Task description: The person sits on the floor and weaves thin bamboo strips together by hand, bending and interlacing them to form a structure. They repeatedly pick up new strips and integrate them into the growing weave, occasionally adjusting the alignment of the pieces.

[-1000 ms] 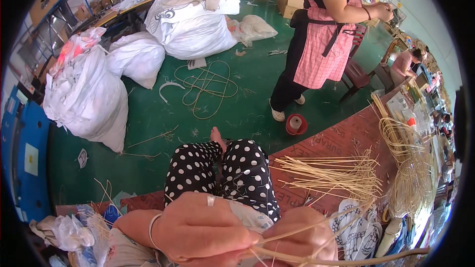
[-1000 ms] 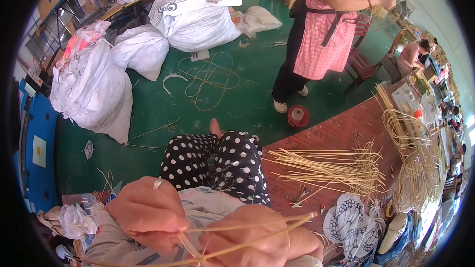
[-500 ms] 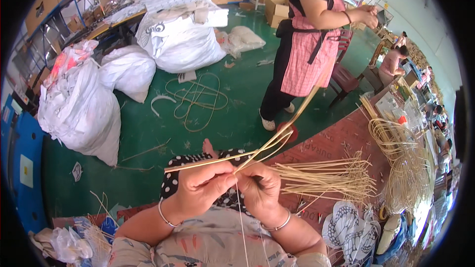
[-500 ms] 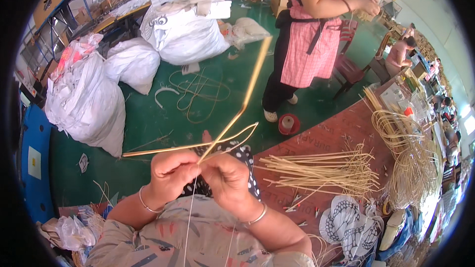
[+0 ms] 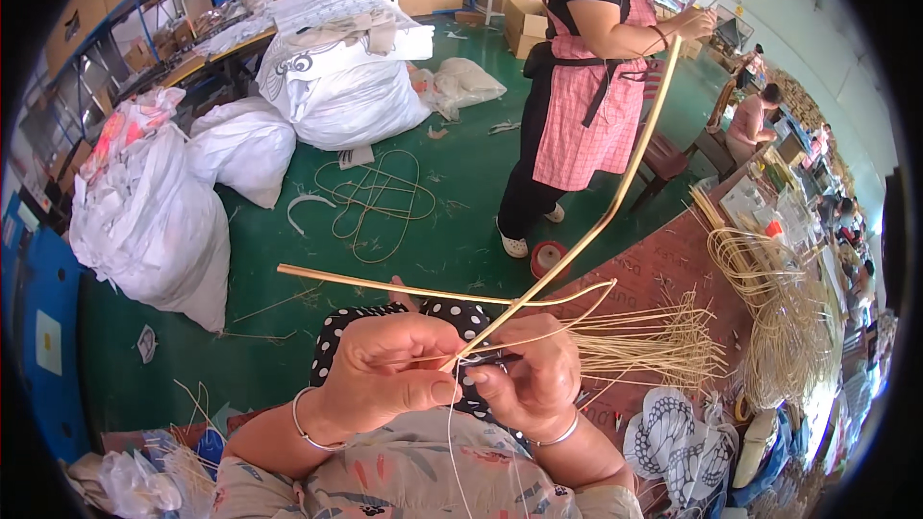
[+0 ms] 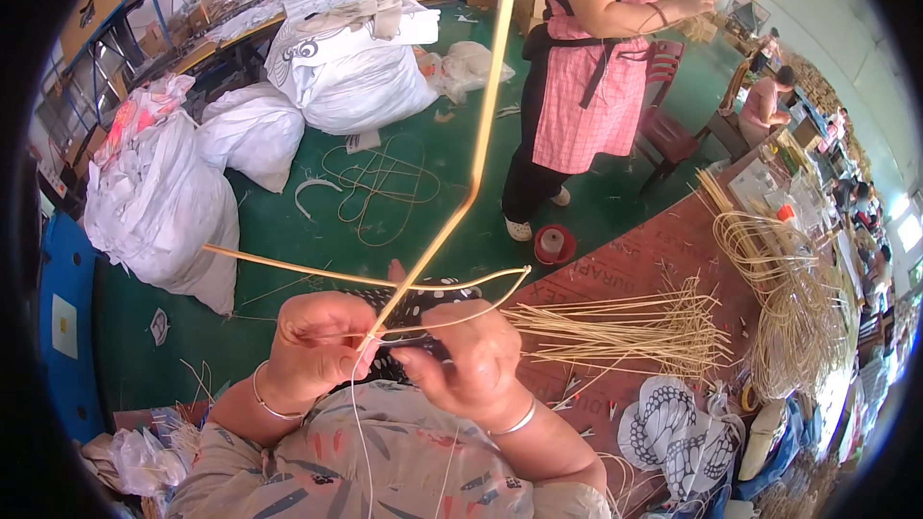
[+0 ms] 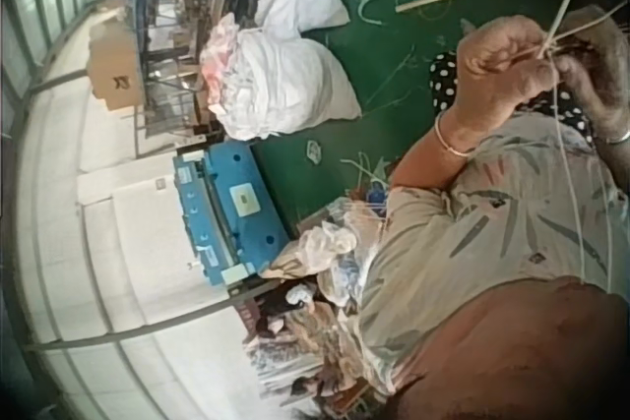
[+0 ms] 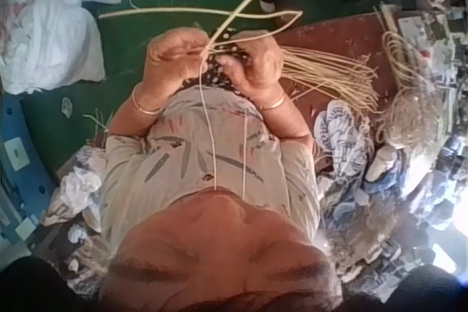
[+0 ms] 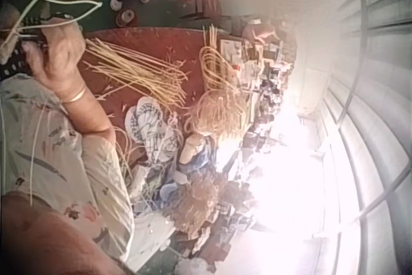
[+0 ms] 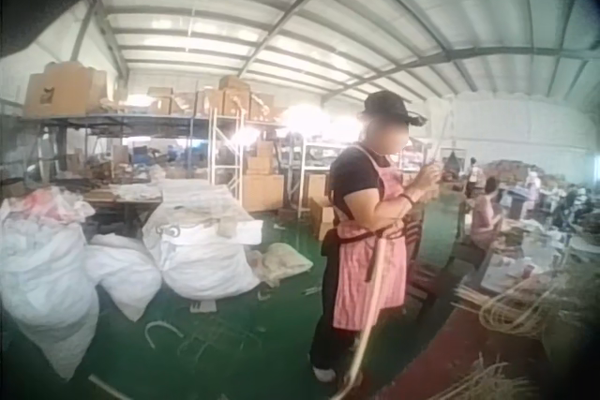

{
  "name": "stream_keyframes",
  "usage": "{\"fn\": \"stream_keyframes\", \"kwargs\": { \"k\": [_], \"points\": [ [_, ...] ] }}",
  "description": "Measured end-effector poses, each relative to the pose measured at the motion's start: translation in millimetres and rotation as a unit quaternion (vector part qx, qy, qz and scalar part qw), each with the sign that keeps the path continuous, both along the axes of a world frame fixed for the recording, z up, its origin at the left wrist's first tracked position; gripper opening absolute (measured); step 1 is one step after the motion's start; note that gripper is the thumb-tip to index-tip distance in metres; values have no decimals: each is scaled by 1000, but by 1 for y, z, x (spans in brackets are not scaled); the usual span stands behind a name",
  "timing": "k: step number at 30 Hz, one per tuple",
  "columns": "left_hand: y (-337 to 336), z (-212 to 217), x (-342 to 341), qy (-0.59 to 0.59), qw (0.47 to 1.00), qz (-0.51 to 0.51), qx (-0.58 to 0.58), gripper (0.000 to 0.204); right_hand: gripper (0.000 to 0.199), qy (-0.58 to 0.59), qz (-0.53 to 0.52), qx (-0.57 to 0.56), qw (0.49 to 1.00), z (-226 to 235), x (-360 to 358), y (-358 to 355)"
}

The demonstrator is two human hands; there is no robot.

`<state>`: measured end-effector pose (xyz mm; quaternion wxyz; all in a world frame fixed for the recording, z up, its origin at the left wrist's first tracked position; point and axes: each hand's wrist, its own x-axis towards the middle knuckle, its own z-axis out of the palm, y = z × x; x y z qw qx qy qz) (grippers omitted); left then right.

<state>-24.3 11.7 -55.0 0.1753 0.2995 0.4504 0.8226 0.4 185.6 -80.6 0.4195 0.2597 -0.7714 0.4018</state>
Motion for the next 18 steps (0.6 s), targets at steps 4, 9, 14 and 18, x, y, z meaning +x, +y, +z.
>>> {"fn": "stream_keyframes", "kwargs": {
  "k": [4, 9, 14, 18],
  "points": [
    [3, 1, 4, -22, 1000, 9, 4, 29, 33, 47, -1, -4, 999, -1, -3, -6],
    [5, -1, 4, -10, 998, 49, -35, 29, 30, 25, -12, -4, 1000, 3, -2, -10],
    [10, -6, 1, 10, 994, 83, -66, 29, 33, 58, 0, -20, 998, 0, -11, -10],
    [5, -6, -3, -8, 998, 59, -36, 29, 30, 6, 22, -74, 997, -3, -7, -6]
  ]
}}
